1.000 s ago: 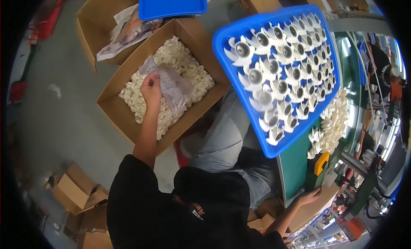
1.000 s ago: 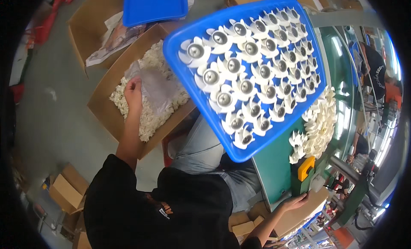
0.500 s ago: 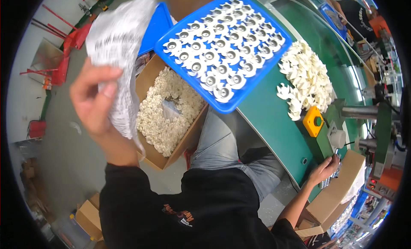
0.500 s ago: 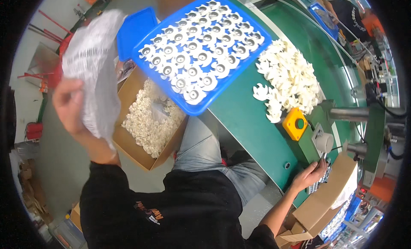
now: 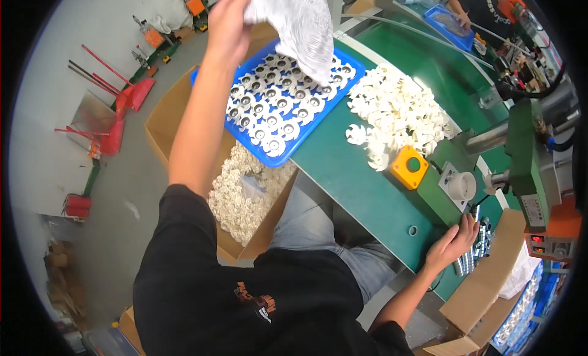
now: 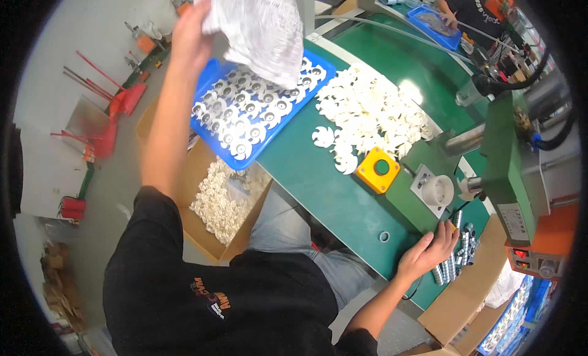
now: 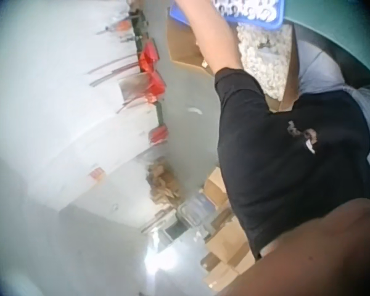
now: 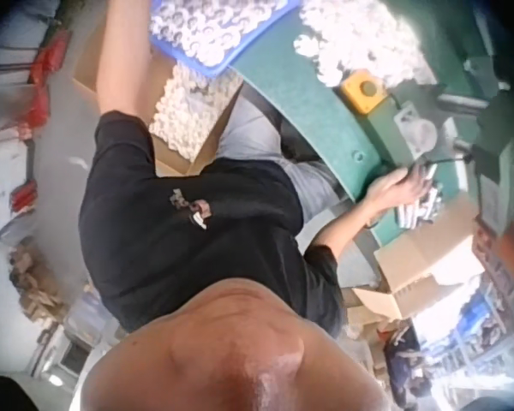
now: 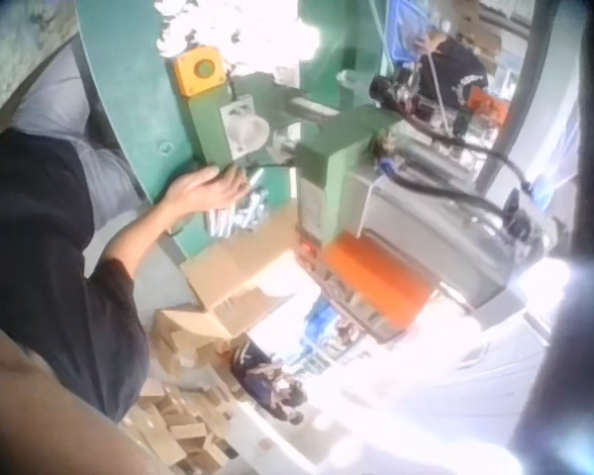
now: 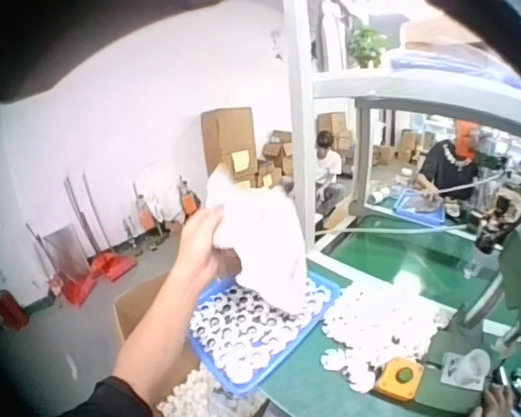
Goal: Use an assembly press machine to join small plastic and metal components.
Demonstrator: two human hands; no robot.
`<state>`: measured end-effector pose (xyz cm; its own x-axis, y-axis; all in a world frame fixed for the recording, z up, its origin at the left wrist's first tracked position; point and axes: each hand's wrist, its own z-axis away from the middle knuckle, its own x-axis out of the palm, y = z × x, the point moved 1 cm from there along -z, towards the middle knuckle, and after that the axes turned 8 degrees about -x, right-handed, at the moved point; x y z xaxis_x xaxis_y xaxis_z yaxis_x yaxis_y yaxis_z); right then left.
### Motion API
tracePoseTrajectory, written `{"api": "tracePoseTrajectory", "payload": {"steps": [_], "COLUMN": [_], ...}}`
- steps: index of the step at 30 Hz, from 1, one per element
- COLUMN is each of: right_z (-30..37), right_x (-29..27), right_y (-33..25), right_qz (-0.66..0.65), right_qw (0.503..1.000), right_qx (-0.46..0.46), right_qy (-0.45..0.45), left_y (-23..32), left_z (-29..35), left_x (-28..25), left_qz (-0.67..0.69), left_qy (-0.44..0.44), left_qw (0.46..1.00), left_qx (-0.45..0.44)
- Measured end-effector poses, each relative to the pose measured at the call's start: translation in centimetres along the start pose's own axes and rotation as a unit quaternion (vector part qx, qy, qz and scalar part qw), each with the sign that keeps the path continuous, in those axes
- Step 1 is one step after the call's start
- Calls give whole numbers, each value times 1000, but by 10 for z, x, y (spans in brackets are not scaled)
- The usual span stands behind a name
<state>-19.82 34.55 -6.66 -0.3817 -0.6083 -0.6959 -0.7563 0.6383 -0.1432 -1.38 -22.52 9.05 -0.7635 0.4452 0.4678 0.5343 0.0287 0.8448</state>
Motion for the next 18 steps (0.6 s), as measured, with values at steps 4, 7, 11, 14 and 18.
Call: {"api": "tracePoseTrajectory", "payload": {"steps": [4, 7, 11, 14, 18], "right_z": [5, 1, -1, -1, -2], "right_x": [-6, -7, -8, -8, -9], "right_y": [-3, -5, -4, -3, -6], "right_qz": [3, -13, -19, -17, -27], "right_qw": [1000, 1000, 1000, 1000, 999], "right_qx": [23, 17, 24, 24, 23], "right_qy": [-4, -6, -8, -7, -15], "left_y": [-30, -28, -37, -37, -38], "left_z": [41, 96, 146, 163, 172], "left_x": [-62, -95, -110, -101, -113], "left_qz": [-261, -354, -451, -475, -465], "left_qy": [124, 126, 78, 42, 38], "left_qw": [957, 924, 883, 875, 878], "left_qx": [18, -70, -101, -82, -109]}}
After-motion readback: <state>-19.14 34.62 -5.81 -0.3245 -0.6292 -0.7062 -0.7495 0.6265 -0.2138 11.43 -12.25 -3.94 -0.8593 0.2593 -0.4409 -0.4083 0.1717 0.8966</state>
